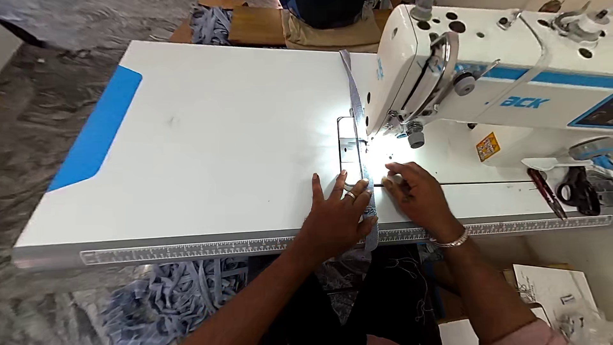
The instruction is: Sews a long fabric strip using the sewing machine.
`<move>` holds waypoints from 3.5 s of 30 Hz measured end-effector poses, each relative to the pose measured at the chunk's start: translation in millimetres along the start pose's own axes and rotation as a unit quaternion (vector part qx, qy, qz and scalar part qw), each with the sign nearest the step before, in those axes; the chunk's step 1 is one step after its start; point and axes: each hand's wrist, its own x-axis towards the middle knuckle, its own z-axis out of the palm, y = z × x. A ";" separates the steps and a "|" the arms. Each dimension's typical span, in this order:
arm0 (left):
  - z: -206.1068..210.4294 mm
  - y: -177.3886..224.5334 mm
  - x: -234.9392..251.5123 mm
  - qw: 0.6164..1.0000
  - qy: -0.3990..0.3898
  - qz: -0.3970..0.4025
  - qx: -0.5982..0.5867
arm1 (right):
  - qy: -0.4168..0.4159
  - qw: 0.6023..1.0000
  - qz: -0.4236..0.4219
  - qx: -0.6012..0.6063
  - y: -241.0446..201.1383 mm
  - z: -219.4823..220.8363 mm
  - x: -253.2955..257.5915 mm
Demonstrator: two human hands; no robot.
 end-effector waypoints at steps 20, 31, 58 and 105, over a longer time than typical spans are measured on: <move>-6.9 8.6 12.4 0.999 -0.049 0.001 -0.009 | -0.037 0.978 -0.032 -0.201 -16.6 12.0 20.8; -5.6 11.6 11.4 0.999 -0.046 -0.005 0.003 | -0.057 0.978 -0.007 -0.203 -22.5 9.6 22.7; -16.2 -15.2 52.6 0.995 -0.058 -0.062 0.045 | -0.097 0.995 0.011 -0.011 -6.6 -71.2 -50.7; -0.2 -5.9 7.4 1.000 -0.003 -0.018 0.017 | -0.256 0.845 0.135 0.450 -43.4 79.9 -168.6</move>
